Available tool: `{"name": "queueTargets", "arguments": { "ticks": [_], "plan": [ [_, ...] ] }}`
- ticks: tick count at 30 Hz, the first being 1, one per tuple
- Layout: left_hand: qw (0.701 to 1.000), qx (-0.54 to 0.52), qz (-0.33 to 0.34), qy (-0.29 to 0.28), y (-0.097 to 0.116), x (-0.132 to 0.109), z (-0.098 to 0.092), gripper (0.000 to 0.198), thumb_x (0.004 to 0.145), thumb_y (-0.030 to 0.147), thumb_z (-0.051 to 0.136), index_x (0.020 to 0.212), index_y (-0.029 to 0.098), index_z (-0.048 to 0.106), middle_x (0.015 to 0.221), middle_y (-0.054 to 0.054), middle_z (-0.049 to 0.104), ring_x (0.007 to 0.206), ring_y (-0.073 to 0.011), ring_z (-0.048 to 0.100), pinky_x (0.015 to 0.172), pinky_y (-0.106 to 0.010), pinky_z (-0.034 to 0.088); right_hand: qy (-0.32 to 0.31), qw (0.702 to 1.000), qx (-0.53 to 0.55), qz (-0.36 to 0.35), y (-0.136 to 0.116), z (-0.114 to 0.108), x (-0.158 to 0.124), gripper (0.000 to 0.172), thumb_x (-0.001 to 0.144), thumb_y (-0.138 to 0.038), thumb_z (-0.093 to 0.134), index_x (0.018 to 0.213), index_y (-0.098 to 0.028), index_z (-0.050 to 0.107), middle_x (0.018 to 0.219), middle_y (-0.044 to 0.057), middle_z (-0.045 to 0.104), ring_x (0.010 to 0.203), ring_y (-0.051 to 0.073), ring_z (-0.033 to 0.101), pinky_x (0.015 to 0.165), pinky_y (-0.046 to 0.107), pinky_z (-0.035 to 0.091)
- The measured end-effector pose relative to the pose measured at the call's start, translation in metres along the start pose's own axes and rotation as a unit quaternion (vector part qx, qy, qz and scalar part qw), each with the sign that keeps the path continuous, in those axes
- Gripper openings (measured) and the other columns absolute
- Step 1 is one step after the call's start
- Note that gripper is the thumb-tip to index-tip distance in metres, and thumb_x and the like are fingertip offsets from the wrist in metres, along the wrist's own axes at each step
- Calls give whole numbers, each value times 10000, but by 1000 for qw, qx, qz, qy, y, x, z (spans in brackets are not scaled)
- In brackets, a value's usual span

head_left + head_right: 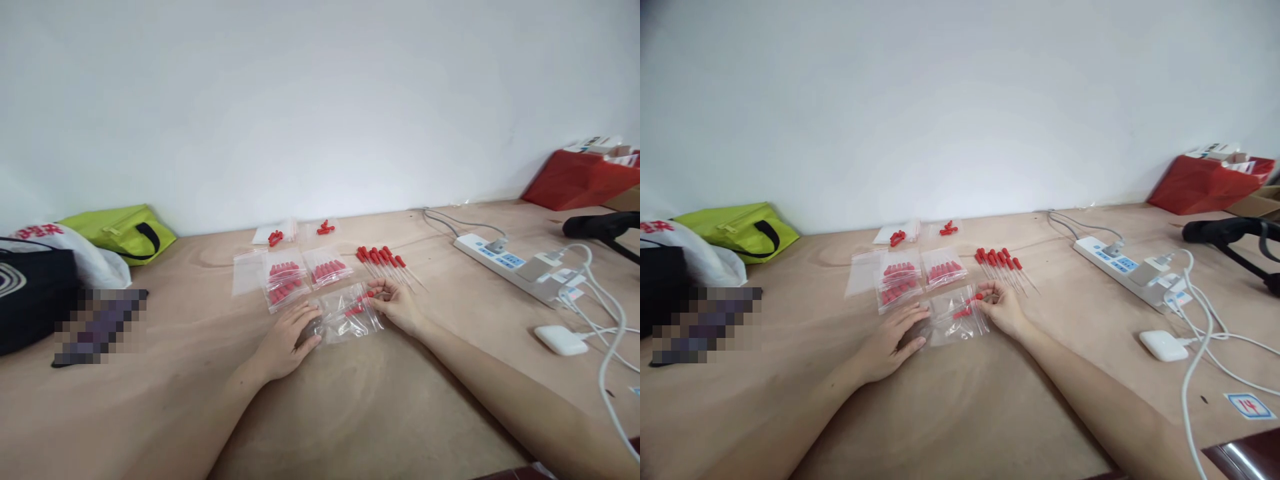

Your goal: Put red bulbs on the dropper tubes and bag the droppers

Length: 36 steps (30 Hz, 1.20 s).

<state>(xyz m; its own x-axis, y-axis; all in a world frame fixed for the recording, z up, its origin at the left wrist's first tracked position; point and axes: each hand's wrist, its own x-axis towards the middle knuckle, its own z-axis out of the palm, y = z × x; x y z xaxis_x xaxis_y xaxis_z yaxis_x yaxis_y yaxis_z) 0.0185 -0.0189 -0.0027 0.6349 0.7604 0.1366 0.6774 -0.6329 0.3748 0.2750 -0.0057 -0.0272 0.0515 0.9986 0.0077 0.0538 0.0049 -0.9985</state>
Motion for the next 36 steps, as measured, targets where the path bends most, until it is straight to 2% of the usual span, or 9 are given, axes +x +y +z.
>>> {"name": "queueTargets", "arguments": {
  "ticks": [3, 6, 12, 14, 17, 21, 23, 28, 36],
  "plan": [
    [1000, 2, 2, 2, 0, 0, 0, 366, 837, 330, 451, 1188, 228, 458, 1277, -52, 472, 1231, -229, 356, 999, -423, 343, 21, 1000, -8, -4, 3, 0, 3, 358, 500, -393, 739, 730, -223, 523, 663, -2, 566, 480, 113, 469, 455, 281, 394],
    [1000, 4, -2, -4, 0, 0, 0, 361, 839, 330, 447, 1179, 211, 464, 1279, -61, 469, 1238, -230, 346, 1003, -427, 337, -8, 998, -64, -19, 6, 0, 3, 269, 549, -428, 710, 629, -228, 549, 614, 14, 553, 501, 140, 472, 490, 310, 389],
    [1000, 7, -1, -2, -1, 0, 1, 355, 845, 332, 439, 1176, 208, 474, 1278, -61, 470, 1240, -226, 342, 1008, -427, 332, -95, 981, -142, -91, 2, -4, 0, 182, 667, -415, 599, 629, -243, 641, 845, 56, 591, 611, 161, 512, 565, 328, 404],
    [1000, 11, 6, 3, -1, 0, 1, 352, 847, 337, 437, 1173, 213, 486, 1274, -60, 475, 1237, -226, 347, 1007, -428, 334, -75, 979, -168, -84, 1, -11, 3, 165, 691, -381, 562, 671, -238, 642, 768, 44, 602, 576, 153, 504, 555, 317, 399],
    [1000, 21, 21, -3, -3, 0, 1, 335, 858, 330, 417, 1165, 235, 513, 1286, -51, 463, 1238, -231, 347, 999, -442, 337, 36, 965, -248, -79, -1, -24, 15, 140, 693, -318, 529, 714, -212, 618, 648, 13, 593, 522, 133, 485, 546, 289, 391],
    [999, 34, 33, -16, -5, 1, 1, 333, 870, 327, 400, 1179, 278, 515, 1303, -38, 446, 1242, -238, 341, 995, -472, 325, 121, 918, -362, -110, -5, -30, 42, 133, 699, -255, 507, 771, -174, 586, 751, 29, 620, 675, 146, 553, 651, 267, 402],
    [998, 39, 38, -15, -6, 1, 2, 333, 869, 328, 405, 1182, 289, 512, 1300, -35, 450, 1241, -241, 343, 998, -480, 317, 129, 894, -417, -98, -9, -24, 56, 156, 717, -236, 503, 837, -160, 569, 836, 58, 623, 781, 167, 564, 691, 265, 397],
    [998, 48, 43, -15, -7, 2, 3, 335, 868, 327, 413, 1186, 293, 510, 1296, -37, 456, 1235, -244, 353, 994, -487, 321, 129, 846, -517, 10, -21, 0, 77, 220, 763, -213, 471, 962, -132, 517, 975, 138, 597, 868, 230, 574, 681, 294, 398],
    [998, 51, 44, -20, -5, 1, 2, 336, 871, 331, 408, 1184, 273, 515, 1299, -47, 454, 1236, -240, 354, 1000, -481, 317, 109, 849, -515, 49, -26, 7, 79, 278, 731, -148, 481, 1004, -101, 492, 976, 167, 591, 886, 244, 574, 668, 284, 405]
  ]
}}
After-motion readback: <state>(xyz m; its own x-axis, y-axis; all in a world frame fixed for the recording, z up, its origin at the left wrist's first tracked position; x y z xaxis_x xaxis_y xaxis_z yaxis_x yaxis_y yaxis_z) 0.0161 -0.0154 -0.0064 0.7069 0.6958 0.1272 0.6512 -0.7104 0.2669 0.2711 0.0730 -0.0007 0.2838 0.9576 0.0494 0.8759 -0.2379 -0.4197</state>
